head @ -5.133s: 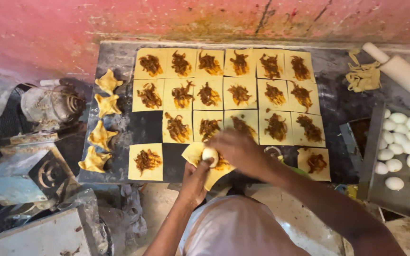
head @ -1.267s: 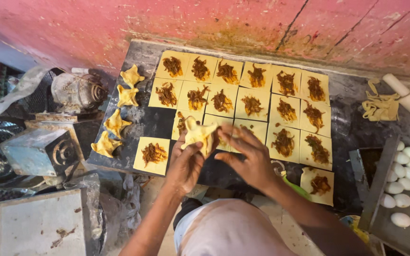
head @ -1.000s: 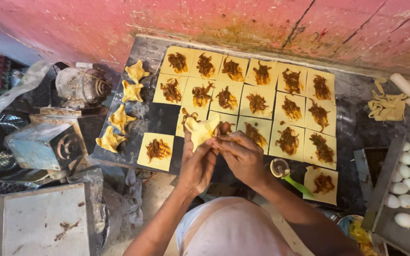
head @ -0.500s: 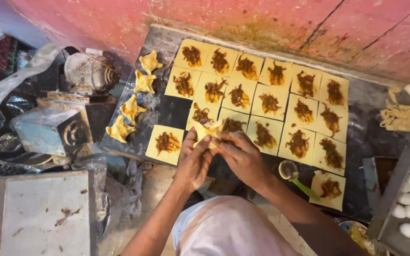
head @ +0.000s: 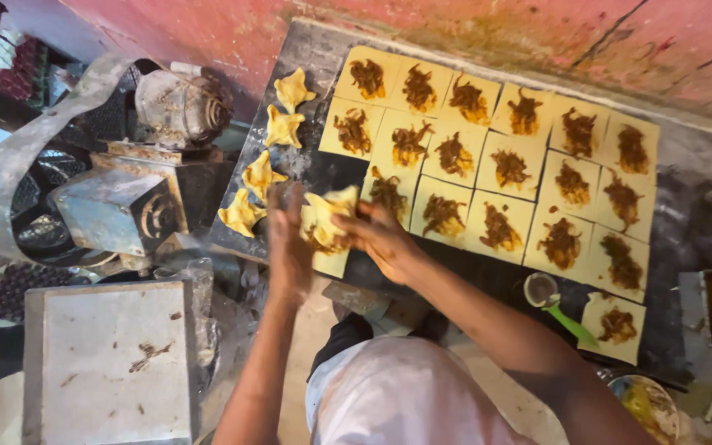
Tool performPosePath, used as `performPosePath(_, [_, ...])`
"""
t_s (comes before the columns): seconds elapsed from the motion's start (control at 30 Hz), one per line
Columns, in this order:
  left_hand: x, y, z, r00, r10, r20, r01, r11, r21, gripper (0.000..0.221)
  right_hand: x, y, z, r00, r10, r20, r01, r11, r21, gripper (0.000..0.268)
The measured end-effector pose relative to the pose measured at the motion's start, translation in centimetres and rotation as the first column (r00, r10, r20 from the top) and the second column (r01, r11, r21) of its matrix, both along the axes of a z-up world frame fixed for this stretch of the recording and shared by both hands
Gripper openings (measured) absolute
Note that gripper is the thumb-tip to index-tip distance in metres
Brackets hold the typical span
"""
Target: The person places hard-boiled eggs onto dough squares topped with a savory filling and folds the corners of the dough together to seal each puff pastry.
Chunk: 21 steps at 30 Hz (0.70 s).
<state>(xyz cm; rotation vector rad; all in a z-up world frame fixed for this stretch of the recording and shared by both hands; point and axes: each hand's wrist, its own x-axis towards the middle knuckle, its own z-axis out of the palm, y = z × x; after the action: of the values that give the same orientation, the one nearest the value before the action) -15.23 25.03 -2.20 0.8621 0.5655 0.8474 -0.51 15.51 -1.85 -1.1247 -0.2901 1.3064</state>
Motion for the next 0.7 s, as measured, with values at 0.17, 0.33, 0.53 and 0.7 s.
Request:
performPosePath(0.17, [-5.4, 4.3, -7.7, 0.666, 0.14, -0.733, 0.168, 0.929, 0.331, 0.04, 2.7, 10.6, -7.6, 0.957, 0.128, 0.262, -0.109, 0.99, -0.086, 0.048])
performPosePath(0.33, [-6.8, 3.9, -16.1, 0.469, 0.496, -0.731, 0.47, 0.56, 0.682, 0.033, 4.9, 11.6, -9.7, 0.06, 0.08, 0.995, 0.029, 0.996, -0.081, 0.056])
performPosePath(0.53, [-4.8, 5.8, -20.0, 0.46, 0.221, -0.86, 0.502, 0.734, 0.457, 0.032, 2.9, 4.8, -7.1, -0.089, 0.641, 0.762, 0.021, 0.766, -0.642, 0.028])
performPosePath(0.7, [-5.0, 5.9, -17.6, 0.747, -0.177, -0.64, 0.431, 0.863, 0.264, 0.012, 2.1, 3.3, -7.1, 0.26, 0.527, 0.809, -0.225, 0.848, -0.48, 0.02])
